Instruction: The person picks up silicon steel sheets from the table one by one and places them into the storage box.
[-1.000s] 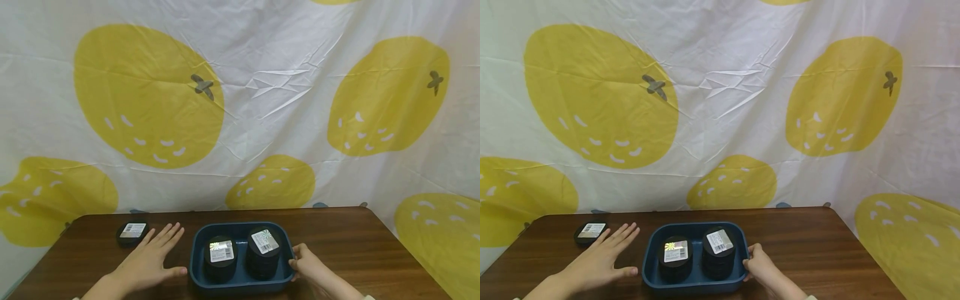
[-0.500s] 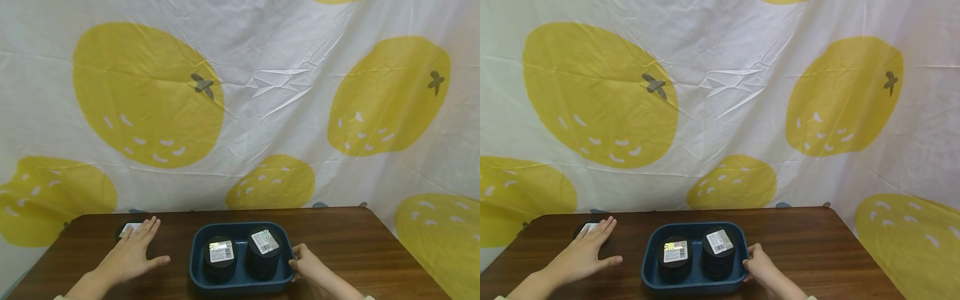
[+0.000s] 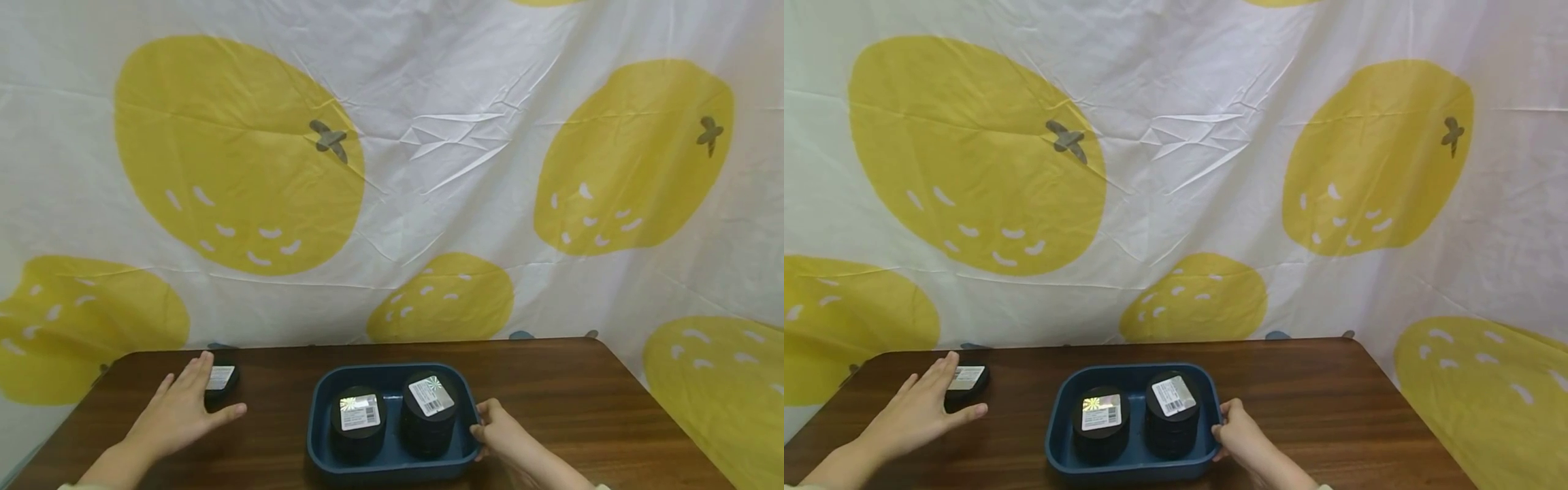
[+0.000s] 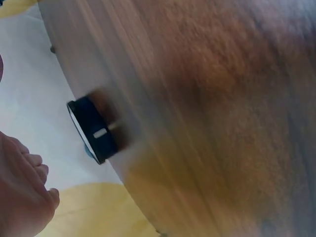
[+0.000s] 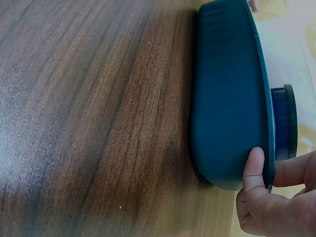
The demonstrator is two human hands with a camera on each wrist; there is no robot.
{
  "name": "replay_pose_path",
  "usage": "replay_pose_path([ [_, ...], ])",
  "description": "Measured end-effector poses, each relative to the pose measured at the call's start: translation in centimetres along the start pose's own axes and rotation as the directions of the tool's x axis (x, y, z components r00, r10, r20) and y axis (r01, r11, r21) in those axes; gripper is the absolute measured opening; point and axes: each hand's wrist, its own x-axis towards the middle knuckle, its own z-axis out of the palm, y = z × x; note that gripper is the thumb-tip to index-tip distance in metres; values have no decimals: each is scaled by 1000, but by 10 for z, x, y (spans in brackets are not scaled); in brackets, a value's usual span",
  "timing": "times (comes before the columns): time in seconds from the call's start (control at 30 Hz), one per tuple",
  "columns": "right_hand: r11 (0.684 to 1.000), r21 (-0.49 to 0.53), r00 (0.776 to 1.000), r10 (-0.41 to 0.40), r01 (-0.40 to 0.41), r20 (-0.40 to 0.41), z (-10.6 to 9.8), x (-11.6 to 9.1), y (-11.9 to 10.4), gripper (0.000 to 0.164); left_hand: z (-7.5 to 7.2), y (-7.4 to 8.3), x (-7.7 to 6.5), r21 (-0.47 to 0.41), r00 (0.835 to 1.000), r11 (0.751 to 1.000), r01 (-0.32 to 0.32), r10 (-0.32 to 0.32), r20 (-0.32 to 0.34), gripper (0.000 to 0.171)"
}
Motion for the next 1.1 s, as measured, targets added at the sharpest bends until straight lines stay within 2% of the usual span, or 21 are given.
replay_pose_path([
  [0.23,1000,1,1000,5,-5,6,0,-1,2,22,2,-17,2,-62,998,996,62,-62,2,108],
  [0.43,1000,13,999,28,-28,20,-1,-1,2,22,3,-26,6,-93,991,987,129,-125,42,113],
  [0.57,999,16,999,28,-28,33,-2,-2,1,22,2,-33,11,-107,980,976,191,-185,69,116],
  [0.77,1000,17,1000,18,-19,18,-2,-2,0,22,4,-43,16,-158,956,946,284,-266,126,117],
  [1.1,1000,-3,1000,23,-23,-9,-2,-1,0,22,10,-48,25,-157,938,936,314,-281,203,119],
])
